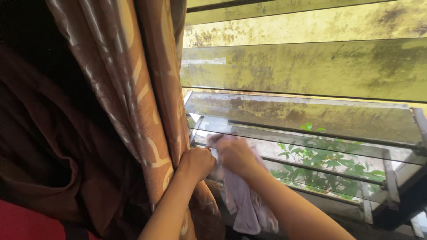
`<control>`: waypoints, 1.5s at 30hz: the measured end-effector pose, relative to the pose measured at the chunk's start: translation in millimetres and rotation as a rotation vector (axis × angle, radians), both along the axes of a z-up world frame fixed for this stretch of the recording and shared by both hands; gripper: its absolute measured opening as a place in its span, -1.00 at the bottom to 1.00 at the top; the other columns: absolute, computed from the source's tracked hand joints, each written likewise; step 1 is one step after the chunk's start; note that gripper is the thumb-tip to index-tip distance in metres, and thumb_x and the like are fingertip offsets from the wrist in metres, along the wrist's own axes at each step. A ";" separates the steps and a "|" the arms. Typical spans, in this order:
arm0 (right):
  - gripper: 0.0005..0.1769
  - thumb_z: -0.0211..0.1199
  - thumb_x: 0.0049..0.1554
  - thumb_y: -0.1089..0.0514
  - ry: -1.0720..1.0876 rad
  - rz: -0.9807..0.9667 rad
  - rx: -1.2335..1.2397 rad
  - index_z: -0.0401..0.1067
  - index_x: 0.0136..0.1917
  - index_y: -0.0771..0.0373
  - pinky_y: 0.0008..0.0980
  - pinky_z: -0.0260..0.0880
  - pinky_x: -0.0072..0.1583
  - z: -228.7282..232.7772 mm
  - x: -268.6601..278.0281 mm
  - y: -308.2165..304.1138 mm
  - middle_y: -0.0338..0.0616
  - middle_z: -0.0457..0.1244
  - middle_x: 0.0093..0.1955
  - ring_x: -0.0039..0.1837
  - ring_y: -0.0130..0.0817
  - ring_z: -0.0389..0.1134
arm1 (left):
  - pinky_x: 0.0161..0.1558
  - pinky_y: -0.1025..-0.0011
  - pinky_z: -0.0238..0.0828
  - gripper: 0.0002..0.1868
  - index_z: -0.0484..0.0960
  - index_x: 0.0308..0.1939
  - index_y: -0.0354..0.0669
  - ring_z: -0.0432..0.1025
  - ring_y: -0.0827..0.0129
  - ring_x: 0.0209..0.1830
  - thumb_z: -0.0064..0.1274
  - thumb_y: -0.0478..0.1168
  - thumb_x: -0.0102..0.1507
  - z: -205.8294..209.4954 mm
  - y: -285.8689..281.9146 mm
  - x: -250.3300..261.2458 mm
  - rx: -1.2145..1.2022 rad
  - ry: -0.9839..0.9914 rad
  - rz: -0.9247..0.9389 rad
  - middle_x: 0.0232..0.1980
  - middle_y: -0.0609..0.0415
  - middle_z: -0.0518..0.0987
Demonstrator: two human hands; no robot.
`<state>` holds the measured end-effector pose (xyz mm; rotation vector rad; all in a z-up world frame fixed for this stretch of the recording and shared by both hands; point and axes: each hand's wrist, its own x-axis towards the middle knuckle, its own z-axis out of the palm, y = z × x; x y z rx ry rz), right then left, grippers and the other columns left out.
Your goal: The person wipes the horizontal slats of a window using a cloth. They systematically clean the glass panes and the metal frame, moving from one section to another while holding the curtain aside to access the window surface.
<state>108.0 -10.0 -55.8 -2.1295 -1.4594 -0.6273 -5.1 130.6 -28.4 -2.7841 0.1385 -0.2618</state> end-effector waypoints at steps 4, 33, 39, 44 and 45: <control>-0.66 0.12 0.02 0.14 0.132 0.023 -0.059 0.54 0.07 0.11 0.00 0.30 -0.05 18.2 -12.8 -31.9 -0.06 0.42 -0.02 0.02 0.08 0.35 | -0.22 0.09 0.58 -0.69 0.76 -0.42 -0.23 0.62 -0.01 -0.29 -0.05 -0.20 0.27 -3.9 5.7 4.2 -0.241 -0.136 0.110 -0.29 -0.20 0.70; -0.84 0.20 0.03 0.17 -0.389 -0.025 -0.204 0.53 -0.12 0.21 -0.09 0.44 0.15 -8.9 41.6 94.8 -0.13 0.39 0.01 0.12 -0.12 0.43 | -0.04 0.03 0.54 -0.62 0.74 -0.39 -0.25 0.60 -0.11 -0.17 -0.09 -0.07 0.25 6.0 21.3 -26.4 -0.416 -0.042 0.304 -0.24 -0.27 0.66; -0.83 0.17 0.01 0.18 0.115 0.135 -0.113 0.50 -0.11 0.21 -0.05 0.42 0.11 4.0 -15.9 -6.6 -0.06 0.38 -0.07 0.06 -0.04 0.42 | -0.04 -0.02 0.52 -0.56 0.71 -0.32 -0.31 0.58 -0.15 -0.16 -0.24 -0.10 0.33 4.1 20.4 -28.1 -0.376 -0.061 0.292 -0.23 -0.32 0.65; -0.78 0.26 -0.01 0.07 -0.057 -0.342 -0.006 0.52 -0.24 0.28 -0.07 0.42 0.02 15.5 17.2 -104.6 0.06 0.36 -0.11 0.04 0.07 0.36 | -0.04 0.00 0.53 -0.60 0.69 -0.29 -0.35 0.60 -0.13 -0.18 -0.20 -0.13 0.28 -0.1 20.9 -23.3 -0.322 -0.073 0.223 -0.27 -0.31 0.67; -0.82 0.25 0.01 0.09 -0.123 -0.430 -0.131 0.52 -0.24 0.24 -0.09 0.42 0.06 11.0 26.5 -92.9 0.03 0.36 -0.10 0.07 0.01 0.37 | -0.07 0.00 0.54 -0.61 0.68 -0.28 -0.35 0.60 -0.12 -0.19 -0.18 -0.12 0.28 -0.3 19.6 -21.7 -0.312 -0.065 0.246 -0.28 -0.30 0.67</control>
